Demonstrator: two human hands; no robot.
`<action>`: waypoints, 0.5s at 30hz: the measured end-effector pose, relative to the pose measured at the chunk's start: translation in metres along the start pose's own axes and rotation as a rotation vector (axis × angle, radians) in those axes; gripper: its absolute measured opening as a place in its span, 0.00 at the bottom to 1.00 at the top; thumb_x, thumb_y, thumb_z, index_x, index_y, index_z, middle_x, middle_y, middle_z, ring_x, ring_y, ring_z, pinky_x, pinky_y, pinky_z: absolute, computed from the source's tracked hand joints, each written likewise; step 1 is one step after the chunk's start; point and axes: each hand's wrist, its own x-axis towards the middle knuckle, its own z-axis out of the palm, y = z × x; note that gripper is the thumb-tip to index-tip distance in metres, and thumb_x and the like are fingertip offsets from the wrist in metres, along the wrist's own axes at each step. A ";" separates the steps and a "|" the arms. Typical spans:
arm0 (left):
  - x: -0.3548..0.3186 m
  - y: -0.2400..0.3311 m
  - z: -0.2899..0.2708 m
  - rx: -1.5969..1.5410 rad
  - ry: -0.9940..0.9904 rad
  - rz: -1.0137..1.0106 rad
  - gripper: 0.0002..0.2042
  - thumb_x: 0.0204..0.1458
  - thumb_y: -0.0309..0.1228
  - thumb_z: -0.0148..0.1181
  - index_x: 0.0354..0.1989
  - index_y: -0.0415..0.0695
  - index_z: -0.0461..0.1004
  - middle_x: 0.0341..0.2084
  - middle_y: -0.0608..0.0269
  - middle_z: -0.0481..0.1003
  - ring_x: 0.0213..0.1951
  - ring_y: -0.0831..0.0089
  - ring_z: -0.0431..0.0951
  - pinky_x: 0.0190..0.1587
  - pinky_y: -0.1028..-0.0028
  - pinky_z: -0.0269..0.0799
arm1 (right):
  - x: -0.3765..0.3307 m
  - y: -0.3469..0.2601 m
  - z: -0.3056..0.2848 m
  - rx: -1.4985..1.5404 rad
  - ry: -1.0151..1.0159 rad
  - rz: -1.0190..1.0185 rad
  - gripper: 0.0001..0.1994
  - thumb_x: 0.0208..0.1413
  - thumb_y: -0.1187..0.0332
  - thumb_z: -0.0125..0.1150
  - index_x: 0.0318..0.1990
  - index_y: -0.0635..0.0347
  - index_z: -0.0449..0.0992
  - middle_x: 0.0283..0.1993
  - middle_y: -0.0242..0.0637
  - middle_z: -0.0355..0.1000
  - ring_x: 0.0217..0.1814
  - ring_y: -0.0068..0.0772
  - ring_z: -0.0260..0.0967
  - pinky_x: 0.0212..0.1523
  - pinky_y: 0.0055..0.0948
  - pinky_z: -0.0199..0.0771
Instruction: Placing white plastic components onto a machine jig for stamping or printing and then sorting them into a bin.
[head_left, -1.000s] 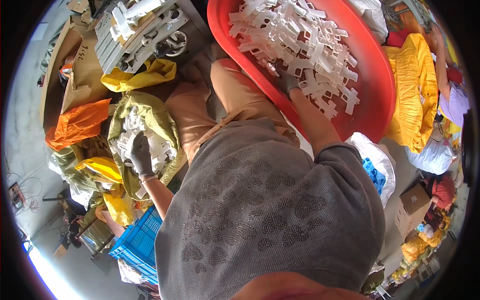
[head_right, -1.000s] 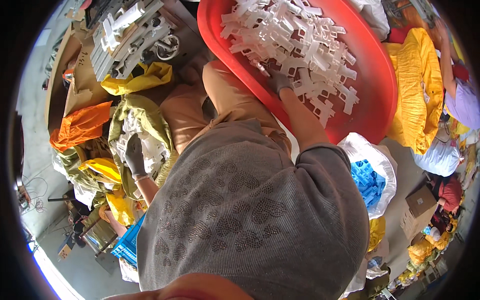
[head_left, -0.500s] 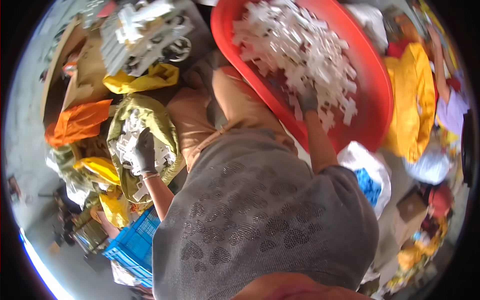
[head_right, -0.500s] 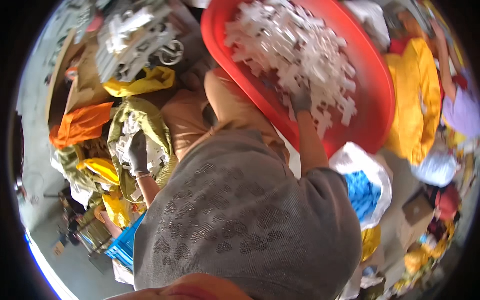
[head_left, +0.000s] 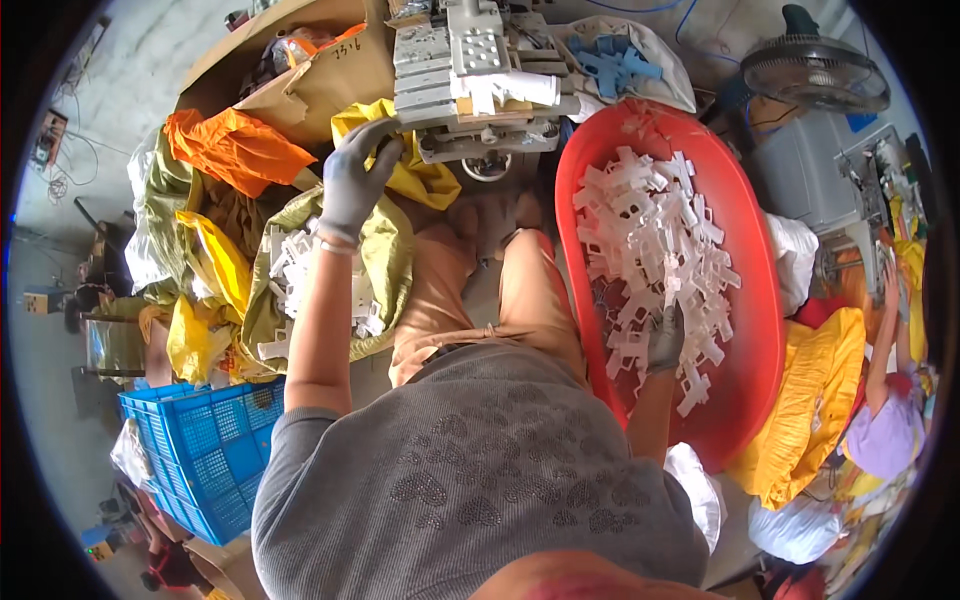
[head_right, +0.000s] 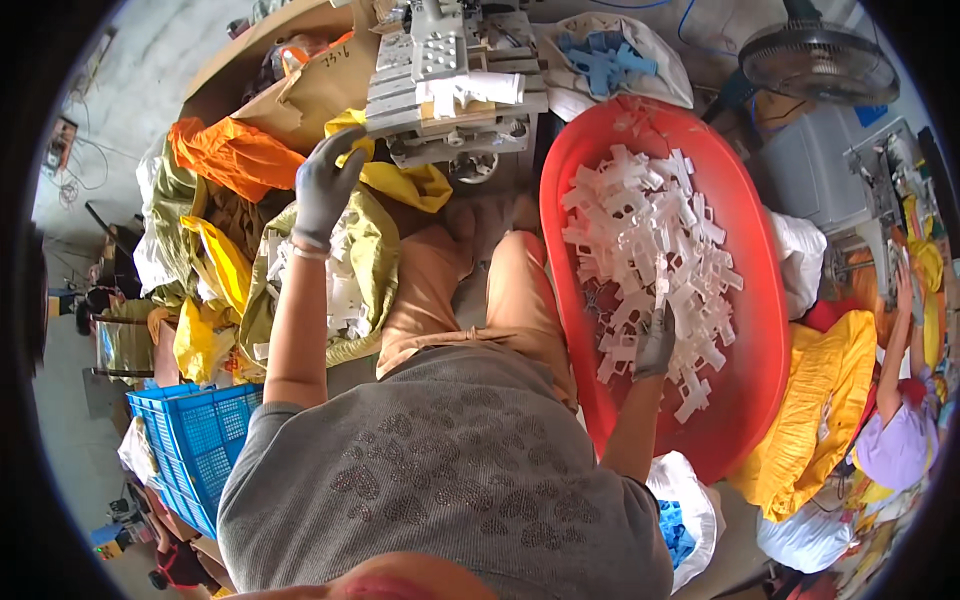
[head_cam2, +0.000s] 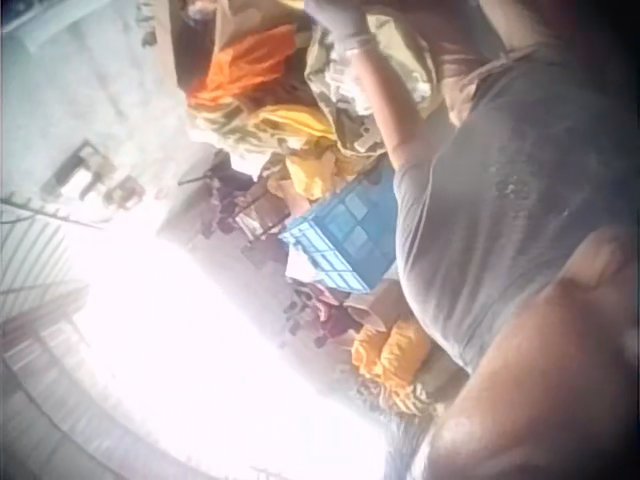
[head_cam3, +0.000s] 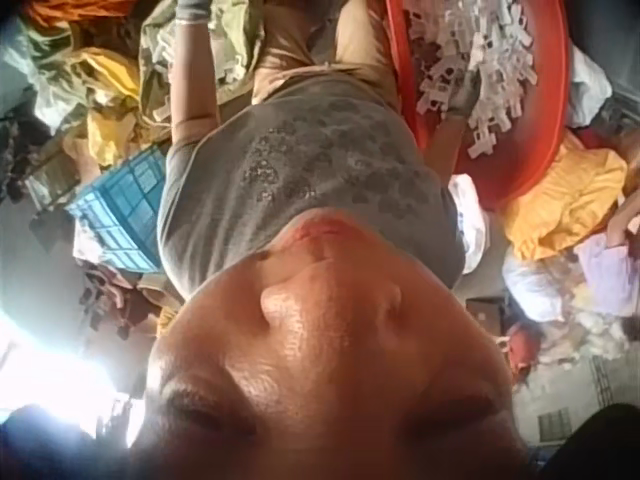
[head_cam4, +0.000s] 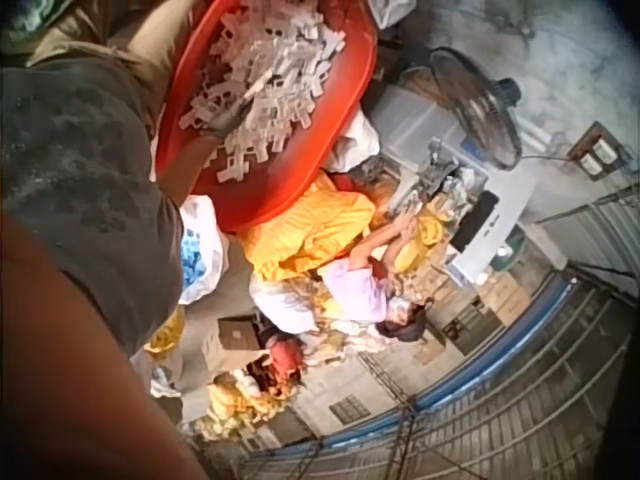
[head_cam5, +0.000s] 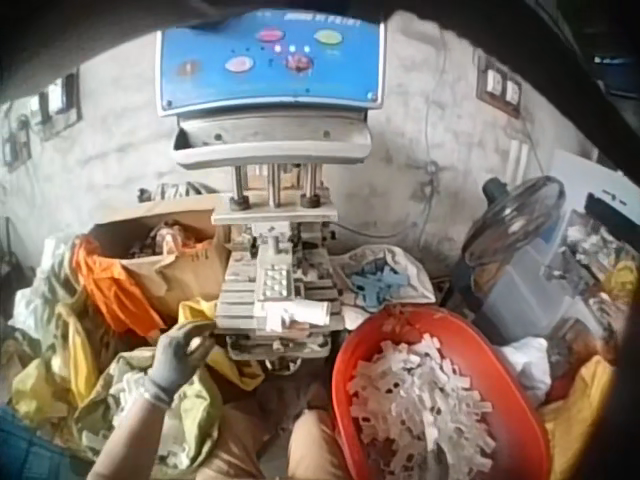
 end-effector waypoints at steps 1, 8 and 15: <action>0.014 0.003 0.006 0.016 0.013 0.070 0.12 0.49 0.29 0.59 0.42 0.43 0.75 0.40 0.54 0.76 0.44 0.58 0.75 0.47 0.69 0.70 | 0.001 -0.003 0.006 0.000 -0.029 -0.012 0.20 0.61 0.63 0.51 0.60 0.53 0.62 0.46 0.25 0.67 0.42 0.19 0.65 0.39 0.23 0.68; 0.078 -0.002 0.051 -0.061 -0.175 0.044 0.22 0.43 0.38 0.65 0.48 0.45 0.72 0.37 0.48 0.76 0.42 0.52 0.75 0.45 0.65 0.70 | -0.026 -0.054 0.072 -0.225 -0.135 -0.193 0.22 0.62 0.61 0.50 0.62 0.55 0.60 0.49 0.30 0.66 0.47 0.22 0.65 0.46 0.27 0.68; 0.085 -0.006 0.042 -0.127 -0.181 -0.019 0.20 0.43 0.36 0.67 0.44 0.41 0.74 0.37 0.56 0.78 0.40 0.65 0.79 0.42 0.70 0.72 | -0.049 -0.144 0.178 -0.174 -0.128 -0.170 0.22 0.61 0.66 0.46 0.62 0.60 0.58 0.58 0.38 0.62 0.59 0.29 0.59 0.58 0.29 0.59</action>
